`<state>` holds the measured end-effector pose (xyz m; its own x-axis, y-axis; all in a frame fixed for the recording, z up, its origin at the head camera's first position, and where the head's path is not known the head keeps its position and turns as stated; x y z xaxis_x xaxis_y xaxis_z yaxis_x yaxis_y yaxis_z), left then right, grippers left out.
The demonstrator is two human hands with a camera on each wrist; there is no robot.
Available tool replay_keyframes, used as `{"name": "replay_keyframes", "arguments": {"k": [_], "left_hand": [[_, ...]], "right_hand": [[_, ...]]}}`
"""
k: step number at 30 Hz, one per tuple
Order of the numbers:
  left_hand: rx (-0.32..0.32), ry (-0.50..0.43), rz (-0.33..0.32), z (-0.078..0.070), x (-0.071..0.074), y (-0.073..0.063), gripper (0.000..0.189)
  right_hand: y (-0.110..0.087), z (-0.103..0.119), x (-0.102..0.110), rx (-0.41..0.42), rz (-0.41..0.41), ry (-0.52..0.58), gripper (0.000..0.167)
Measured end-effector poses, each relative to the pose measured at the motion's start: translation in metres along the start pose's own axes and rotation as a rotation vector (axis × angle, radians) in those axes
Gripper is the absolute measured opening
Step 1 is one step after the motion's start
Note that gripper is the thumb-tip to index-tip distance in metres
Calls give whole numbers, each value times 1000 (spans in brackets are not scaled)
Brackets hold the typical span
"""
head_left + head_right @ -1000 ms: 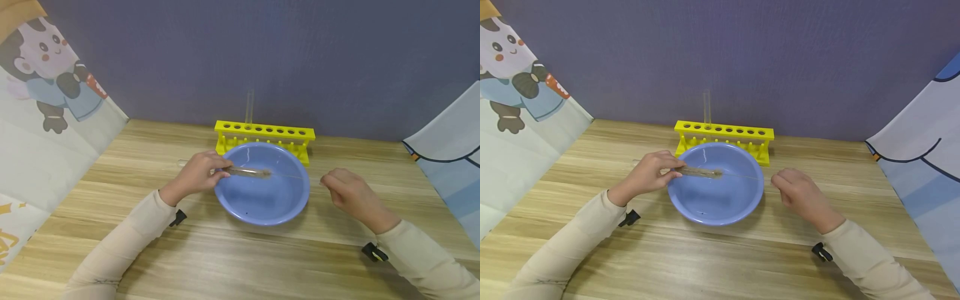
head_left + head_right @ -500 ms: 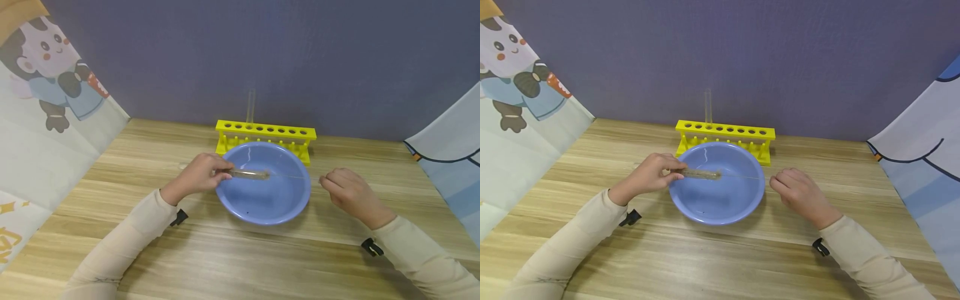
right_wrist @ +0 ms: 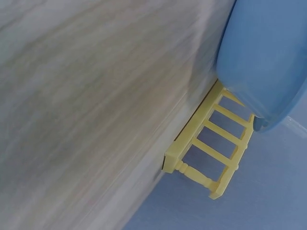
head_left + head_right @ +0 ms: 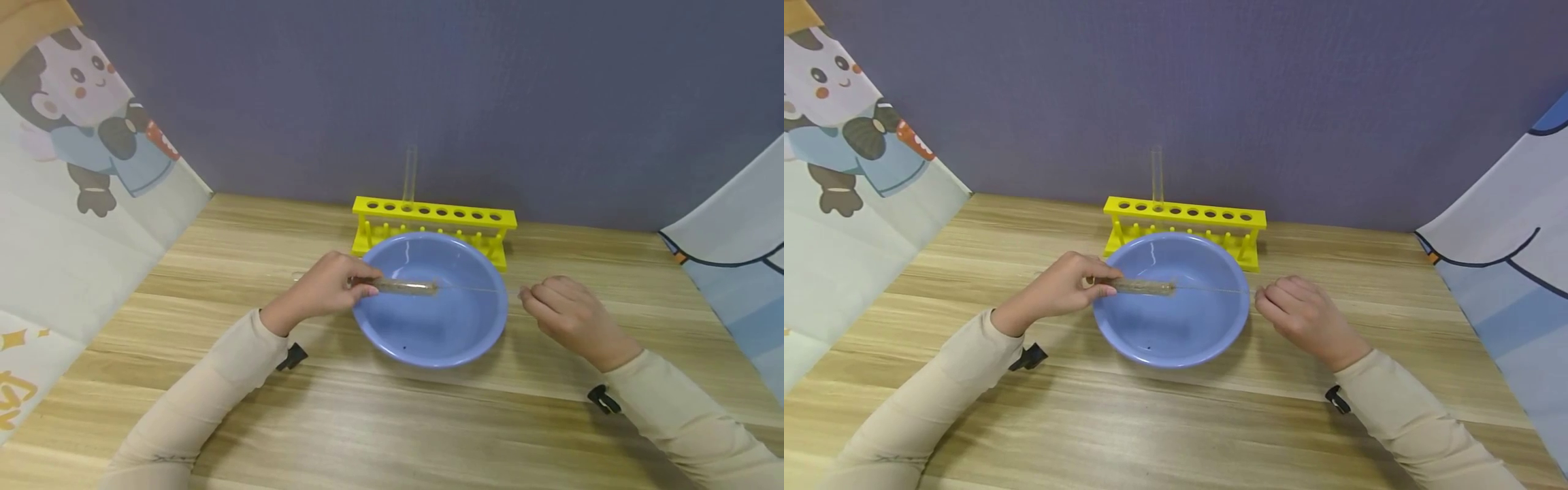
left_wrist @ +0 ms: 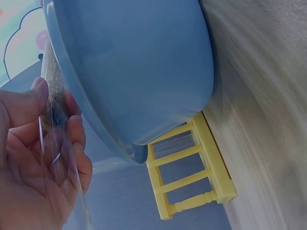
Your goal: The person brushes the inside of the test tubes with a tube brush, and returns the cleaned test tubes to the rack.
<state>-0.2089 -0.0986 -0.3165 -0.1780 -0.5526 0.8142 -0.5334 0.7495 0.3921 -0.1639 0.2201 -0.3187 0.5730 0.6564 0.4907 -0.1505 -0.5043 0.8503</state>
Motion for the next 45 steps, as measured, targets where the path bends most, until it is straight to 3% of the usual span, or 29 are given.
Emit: {"name": "replay_keyframes", "arguments": {"k": [9, 15, 19, 34, 39, 45], "left_hand": [[50, -56, 30, -2, 1, 0, 22], [57, -49, 36, -2, 0, -1, 21], [58, -47, 30, -2, -1, 0, 22], [28, 7, 14, -6, -3, 3, 24], [12, 56, 9, -7, -2, 3, 25], [3, 103, 1, -6, -4, 4, 25]], "right_hand": [[2, 1, -1, 44, -18, -26, 25], [-1, 1, -2, 14, 35, -24, 26], [-3, -3, -3, -39, 100, -7, 29], [0, -10, -2, -275, 225, 104, 36], [3, -10, -1, -348, 296, 161, 15], [7, -11, 0, -463, 389, 185, 36]]}}
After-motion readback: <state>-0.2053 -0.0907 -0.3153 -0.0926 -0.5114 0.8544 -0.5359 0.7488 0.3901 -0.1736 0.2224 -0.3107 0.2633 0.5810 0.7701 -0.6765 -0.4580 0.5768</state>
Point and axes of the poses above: each hand's wrist, its own y-axis towards the middle knuckle, its own x-axis out of the back of the hand, z = x × y, the point moved 3 cm from there along y, towards the middle knuckle, and after that the axes turned 14 degrees about -x, right-handed, at the moved point
